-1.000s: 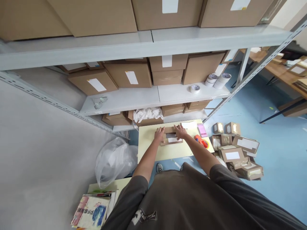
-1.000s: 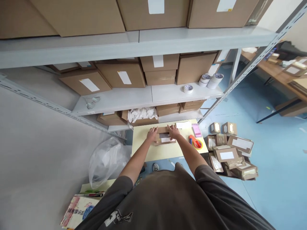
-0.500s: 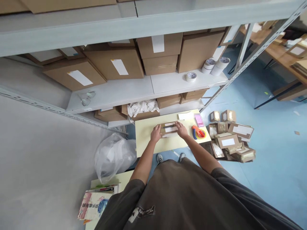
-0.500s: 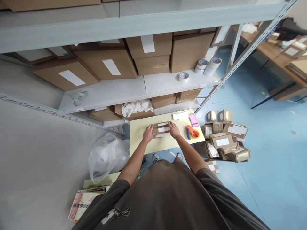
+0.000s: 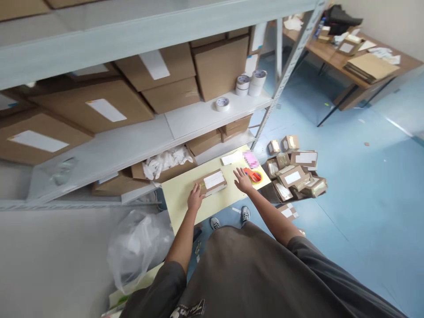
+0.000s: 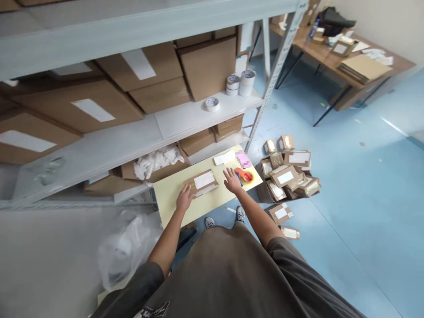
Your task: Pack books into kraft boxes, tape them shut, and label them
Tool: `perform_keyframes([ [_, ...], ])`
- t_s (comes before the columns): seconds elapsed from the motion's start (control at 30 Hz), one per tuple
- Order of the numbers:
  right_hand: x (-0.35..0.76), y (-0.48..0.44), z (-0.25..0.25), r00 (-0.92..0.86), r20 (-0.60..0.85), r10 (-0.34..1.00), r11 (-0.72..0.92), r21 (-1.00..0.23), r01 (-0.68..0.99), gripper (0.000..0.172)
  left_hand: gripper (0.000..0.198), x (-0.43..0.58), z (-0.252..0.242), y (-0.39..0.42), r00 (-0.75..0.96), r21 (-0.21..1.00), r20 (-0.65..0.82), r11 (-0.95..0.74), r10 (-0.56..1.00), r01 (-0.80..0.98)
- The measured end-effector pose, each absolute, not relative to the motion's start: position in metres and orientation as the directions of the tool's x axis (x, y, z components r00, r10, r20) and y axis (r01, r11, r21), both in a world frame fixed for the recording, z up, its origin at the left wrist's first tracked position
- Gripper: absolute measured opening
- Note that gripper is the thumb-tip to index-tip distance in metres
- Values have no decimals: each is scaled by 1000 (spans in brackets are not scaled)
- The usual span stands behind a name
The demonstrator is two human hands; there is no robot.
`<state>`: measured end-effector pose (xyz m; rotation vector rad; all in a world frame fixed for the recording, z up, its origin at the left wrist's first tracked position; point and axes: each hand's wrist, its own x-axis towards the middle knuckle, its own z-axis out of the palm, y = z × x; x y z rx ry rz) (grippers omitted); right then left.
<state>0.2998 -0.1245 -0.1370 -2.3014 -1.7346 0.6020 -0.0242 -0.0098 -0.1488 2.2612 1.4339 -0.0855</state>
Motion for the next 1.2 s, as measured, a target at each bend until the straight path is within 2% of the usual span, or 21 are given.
perform_keyframes([
  [0.2, 375, -166, -137, 398, -173, 901, -434, -372, 821, 63, 63, -28, -148, 0, 512, 299, -284, -433, 811, 850],
  [0.3, 399, -180, -146, 422, -201, 884, -468, -374, 801, 60, 65, -29, -147, -10, 508, 275, -313, -435, 803, 857],
  [0.37, 409, -183, -157, 408, -247, 879, -476, -400, 783, 53, 68, -27, -146, -19, 497, 261, -325, -429, 805, 865],
  [0.47, 413, -179, -180, 335, -391, 858, -496, -455, 740, 40, 68, -22, -146, -29, 461, 230, -348, -402, 816, 886],
  [0.57, 405, -169, -205, 297, -500, 814, -544, -473, 693, 41, 66, -16, -146, -34, 401, 204, -376, -347, 835, 915],
  [0.7, 392, -153, -227, 424, -551, 719, -675, -405, 617, 51, 69, -8, -148, -38, 335, 210, -385, -272, 860, 939],
  [0.83, 389, -144, -235, 527, -546, 651, -745, -327, 582, 43, 73, -2, -146, -43, 306, 233, -393, -228, 867, 945],
  [0.9, 392, -145, -238, 530, -542, 653, -743, -323, 586, 43, 72, 1, -145, -44, 301, 242, -392, -218, 869, 946],
  [1.03, 398, -152, -233, 417, -538, 733, -657, -397, 641, 52, 71, 2, -145, -42, 306, 265, -407, -209, 861, 941],
  [1.2, 395, -148, -200, 324, -433, 841, -513, -450, 731, 52, 79, -3, -157, -42, 323, 324, -369, -205, 871, 924],
])
